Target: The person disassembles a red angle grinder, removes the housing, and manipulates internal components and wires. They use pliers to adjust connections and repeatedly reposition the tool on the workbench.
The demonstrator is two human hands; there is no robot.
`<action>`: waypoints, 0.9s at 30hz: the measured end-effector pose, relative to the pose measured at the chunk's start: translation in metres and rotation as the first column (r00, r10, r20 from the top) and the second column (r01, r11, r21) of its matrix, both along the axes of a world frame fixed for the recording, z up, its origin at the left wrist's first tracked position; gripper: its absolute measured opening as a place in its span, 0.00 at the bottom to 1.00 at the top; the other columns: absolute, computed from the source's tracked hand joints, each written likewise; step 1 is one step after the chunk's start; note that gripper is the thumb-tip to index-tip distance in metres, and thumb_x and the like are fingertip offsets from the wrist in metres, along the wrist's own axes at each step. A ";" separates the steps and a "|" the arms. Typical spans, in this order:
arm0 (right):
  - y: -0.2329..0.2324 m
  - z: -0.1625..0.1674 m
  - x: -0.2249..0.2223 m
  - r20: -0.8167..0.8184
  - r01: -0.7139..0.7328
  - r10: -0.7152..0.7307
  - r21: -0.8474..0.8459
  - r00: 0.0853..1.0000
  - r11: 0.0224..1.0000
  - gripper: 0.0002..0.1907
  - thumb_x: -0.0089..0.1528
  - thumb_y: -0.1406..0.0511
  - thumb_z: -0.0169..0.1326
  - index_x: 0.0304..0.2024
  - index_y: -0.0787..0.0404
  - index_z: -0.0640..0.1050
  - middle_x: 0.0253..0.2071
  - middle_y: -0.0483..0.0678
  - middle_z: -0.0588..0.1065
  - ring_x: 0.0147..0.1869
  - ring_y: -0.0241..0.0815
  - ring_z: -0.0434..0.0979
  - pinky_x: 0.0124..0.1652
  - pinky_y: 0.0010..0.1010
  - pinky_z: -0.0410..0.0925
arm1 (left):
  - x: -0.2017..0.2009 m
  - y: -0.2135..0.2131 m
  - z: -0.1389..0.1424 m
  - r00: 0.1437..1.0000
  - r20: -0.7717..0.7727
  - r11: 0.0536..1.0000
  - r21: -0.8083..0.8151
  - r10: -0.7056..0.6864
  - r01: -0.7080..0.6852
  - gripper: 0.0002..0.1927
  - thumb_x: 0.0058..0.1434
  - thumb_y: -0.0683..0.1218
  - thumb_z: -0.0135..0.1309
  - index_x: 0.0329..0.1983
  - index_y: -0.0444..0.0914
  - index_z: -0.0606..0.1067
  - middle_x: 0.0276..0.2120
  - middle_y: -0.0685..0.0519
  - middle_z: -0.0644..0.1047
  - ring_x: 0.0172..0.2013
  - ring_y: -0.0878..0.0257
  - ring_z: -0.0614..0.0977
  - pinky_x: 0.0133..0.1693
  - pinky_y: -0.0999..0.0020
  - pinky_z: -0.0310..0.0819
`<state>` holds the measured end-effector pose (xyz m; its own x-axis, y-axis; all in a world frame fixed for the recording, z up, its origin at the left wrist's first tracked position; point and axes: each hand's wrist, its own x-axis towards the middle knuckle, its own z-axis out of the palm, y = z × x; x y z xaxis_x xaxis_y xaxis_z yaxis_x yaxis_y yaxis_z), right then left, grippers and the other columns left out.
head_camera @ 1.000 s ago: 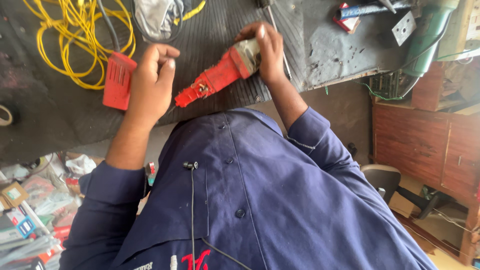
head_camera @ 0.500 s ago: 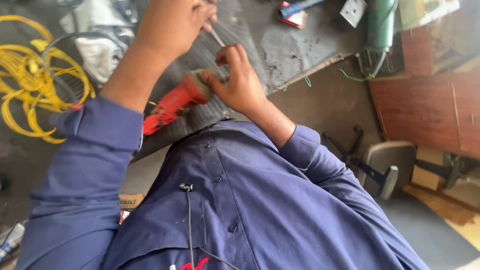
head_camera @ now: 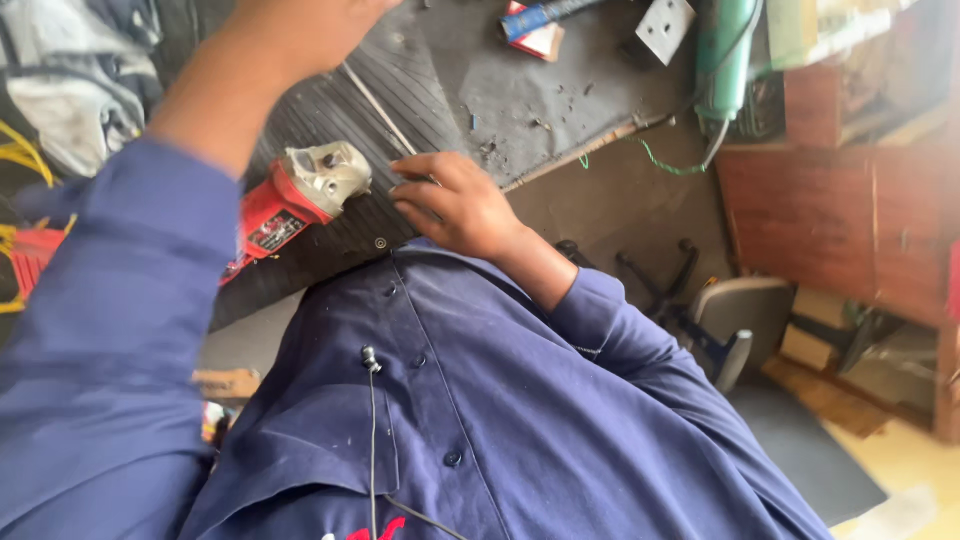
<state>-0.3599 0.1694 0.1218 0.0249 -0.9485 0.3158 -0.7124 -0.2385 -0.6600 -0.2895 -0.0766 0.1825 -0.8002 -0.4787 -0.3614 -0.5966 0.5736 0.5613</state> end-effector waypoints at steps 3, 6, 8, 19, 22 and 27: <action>0.000 -0.005 -0.021 0.117 0.070 -0.069 -0.001 0.991 0.998 0.12 0.63 0.72 0.65 0.48 0.61 0.79 0.54 0.49 0.76 0.56 0.49 0.79 0.54 0.37 0.74 | 0.078 0.007 0.028 0.894 -0.447 0.996 -0.083 -0.015 -0.024 0.16 0.74 0.50 0.54 0.53 0.32 0.77 0.36 0.40 0.79 0.35 0.46 0.81 0.37 0.53 0.73; -0.011 0.000 -0.028 0.166 0.089 -0.093 0.032 0.982 0.996 0.12 0.62 0.74 0.64 0.48 0.62 0.78 0.52 0.51 0.76 0.57 0.50 0.80 0.54 0.36 0.74 | 0.165 0.043 0.037 0.832 -0.529 0.958 -0.112 0.168 -0.265 0.11 0.74 0.40 0.54 0.57 0.32 0.76 0.42 0.42 0.79 0.43 0.49 0.83 0.45 0.57 0.75; -0.023 0.008 -0.028 0.195 0.038 -0.048 0.051 0.980 0.998 0.13 0.64 0.73 0.63 0.50 0.62 0.78 0.54 0.52 0.76 0.58 0.49 0.80 0.56 0.37 0.74 | 0.213 0.077 0.033 0.781 -0.425 0.851 -0.043 0.458 -0.523 0.10 0.76 0.41 0.54 0.58 0.35 0.76 0.46 0.43 0.79 0.46 0.50 0.83 0.46 0.58 0.75; -0.093 0.020 0.015 0.035 -0.328 0.331 0.260 0.943 0.908 0.36 0.56 0.62 0.72 0.62 0.66 0.71 0.56 0.56 0.74 0.60 0.56 0.78 0.57 0.40 0.72 | 0.276 0.190 -0.055 0.725 -0.456 0.604 -0.406 0.517 -0.686 0.31 0.62 0.42 0.64 0.68 0.34 0.69 0.57 0.44 0.75 0.57 0.45 0.75 0.61 0.46 0.65; -0.096 0.007 0.009 0.215 -0.193 0.100 0.473 0.971 0.860 0.32 0.60 0.58 0.70 0.60 0.68 0.73 0.51 0.56 0.78 0.51 0.49 0.82 0.50 0.38 0.75 | 0.292 0.177 -0.059 0.725 -0.482 0.632 -0.375 0.492 -0.678 0.31 0.60 0.46 0.67 0.67 0.38 0.72 0.57 0.50 0.77 0.56 0.50 0.76 0.58 0.51 0.66; -0.086 0.001 -0.004 0.837 -0.493 -0.449 0.547 0.311 0.677 0.41 0.65 0.48 0.62 0.65 0.74 0.68 0.49 0.54 0.79 0.37 0.43 0.80 0.35 0.33 0.74 | 0.308 0.163 -0.056 0.756 -0.504 0.637 -0.430 0.418 -0.640 0.24 0.57 0.50 0.68 0.57 0.42 0.79 0.47 0.55 0.78 0.47 0.56 0.79 0.48 0.57 0.66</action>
<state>-0.3636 0.0834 0.1225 0.2184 -0.8374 -0.5011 0.4319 0.5434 -0.7199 0.0185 0.0868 0.1265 -0.3497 -0.8735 0.3386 -0.7380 0.4795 0.4748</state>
